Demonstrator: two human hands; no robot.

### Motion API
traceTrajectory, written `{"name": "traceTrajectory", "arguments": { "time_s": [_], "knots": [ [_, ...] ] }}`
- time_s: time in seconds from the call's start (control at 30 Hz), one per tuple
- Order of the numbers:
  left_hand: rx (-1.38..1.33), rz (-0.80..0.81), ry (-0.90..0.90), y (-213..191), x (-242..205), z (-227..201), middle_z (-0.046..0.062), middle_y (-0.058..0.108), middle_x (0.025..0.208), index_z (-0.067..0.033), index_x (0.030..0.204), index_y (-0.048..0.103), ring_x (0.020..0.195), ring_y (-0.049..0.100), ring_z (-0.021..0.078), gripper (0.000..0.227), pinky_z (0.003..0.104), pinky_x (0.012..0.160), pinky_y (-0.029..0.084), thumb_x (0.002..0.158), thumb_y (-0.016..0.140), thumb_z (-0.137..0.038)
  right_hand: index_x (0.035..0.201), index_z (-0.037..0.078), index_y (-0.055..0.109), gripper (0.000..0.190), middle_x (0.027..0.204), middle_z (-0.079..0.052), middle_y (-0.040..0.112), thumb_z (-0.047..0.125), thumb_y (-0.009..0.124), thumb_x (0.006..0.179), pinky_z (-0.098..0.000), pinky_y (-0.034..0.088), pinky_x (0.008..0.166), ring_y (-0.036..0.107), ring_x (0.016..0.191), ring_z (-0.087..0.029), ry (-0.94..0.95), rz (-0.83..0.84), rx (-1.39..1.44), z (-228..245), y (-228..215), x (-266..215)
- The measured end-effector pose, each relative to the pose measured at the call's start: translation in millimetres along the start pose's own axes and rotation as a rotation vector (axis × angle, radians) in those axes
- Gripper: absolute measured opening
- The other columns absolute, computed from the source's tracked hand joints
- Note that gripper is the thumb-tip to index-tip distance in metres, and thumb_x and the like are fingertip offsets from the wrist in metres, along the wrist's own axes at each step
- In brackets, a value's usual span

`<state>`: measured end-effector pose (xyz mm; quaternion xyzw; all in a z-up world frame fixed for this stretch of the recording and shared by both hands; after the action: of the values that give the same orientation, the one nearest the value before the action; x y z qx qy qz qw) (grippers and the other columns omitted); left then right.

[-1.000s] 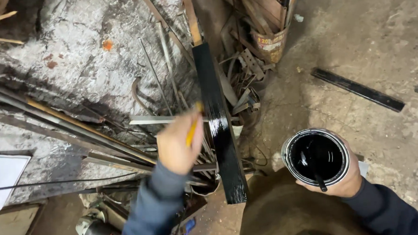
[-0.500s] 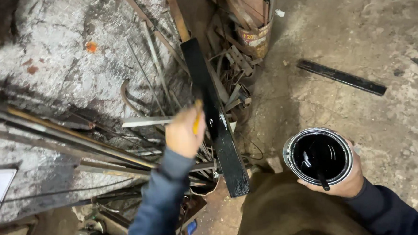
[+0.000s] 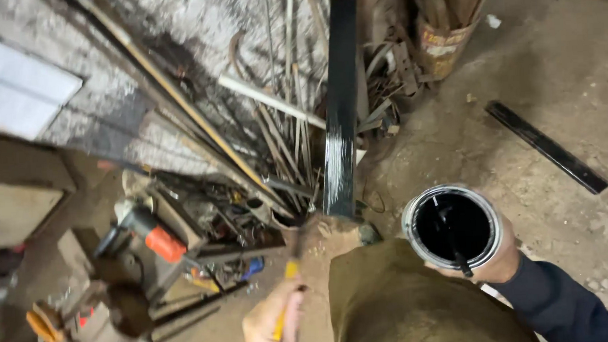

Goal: Painting a square metal tube with black paint using a handheld brush.

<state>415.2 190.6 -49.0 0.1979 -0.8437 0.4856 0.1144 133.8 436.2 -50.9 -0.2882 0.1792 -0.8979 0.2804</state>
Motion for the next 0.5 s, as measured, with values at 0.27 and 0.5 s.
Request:
{"name": "traceTrajectory", "arguments": {
  "time_s": [0.27, 0.5],
  "knots": [
    [-1.268, -0.651, -0.882, 92.8, -67.9, -4.6, 0.021, 0.071, 0.12, -0.0118, 0.11, 0.048, 0.101, 0.075, 0.028, 0.019, 0.041, 0.076, 0.063, 0.103, 0.044, -0.029, 0.147, -0.001, 0.044, 0.103, 0.142, -0.016, 0.062, 0.024, 0.099, 0.063, -0.0377, 0.048, 0.113, 0.062, 0.13, -0.025, -0.102, 0.368, 0.63, 42.6, 67.1, -50.1],
    [-1.763, -0.619, -0.65, 139.1, -152.6, -8.0, 0.03, 0.072, 0.128, -0.0041, 0.119, 0.047, 0.104, 0.069, 0.0309, 0.036, 0.039, 0.083, 0.052, 0.113, 0.045, -0.04, 0.155, 0.001, 0.043, 0.108, 0.144, -0.012, 0.068, 0.035, 0.099, 0.069, -0.0339, 0.058, 0.111, 0.072, 0.128, -0.022, -0.285, 0.548, 0.493, 87.0, 128.1, -63.6]
  ]
}}
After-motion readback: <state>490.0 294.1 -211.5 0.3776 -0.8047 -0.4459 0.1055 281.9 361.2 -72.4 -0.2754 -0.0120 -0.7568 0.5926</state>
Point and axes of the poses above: each hand's wrist, its own x-axis towards the middle knuckle, its own y-axis out of the palm, z = x × y, the point moved 3 cm from there along x, towards the middle knuckle
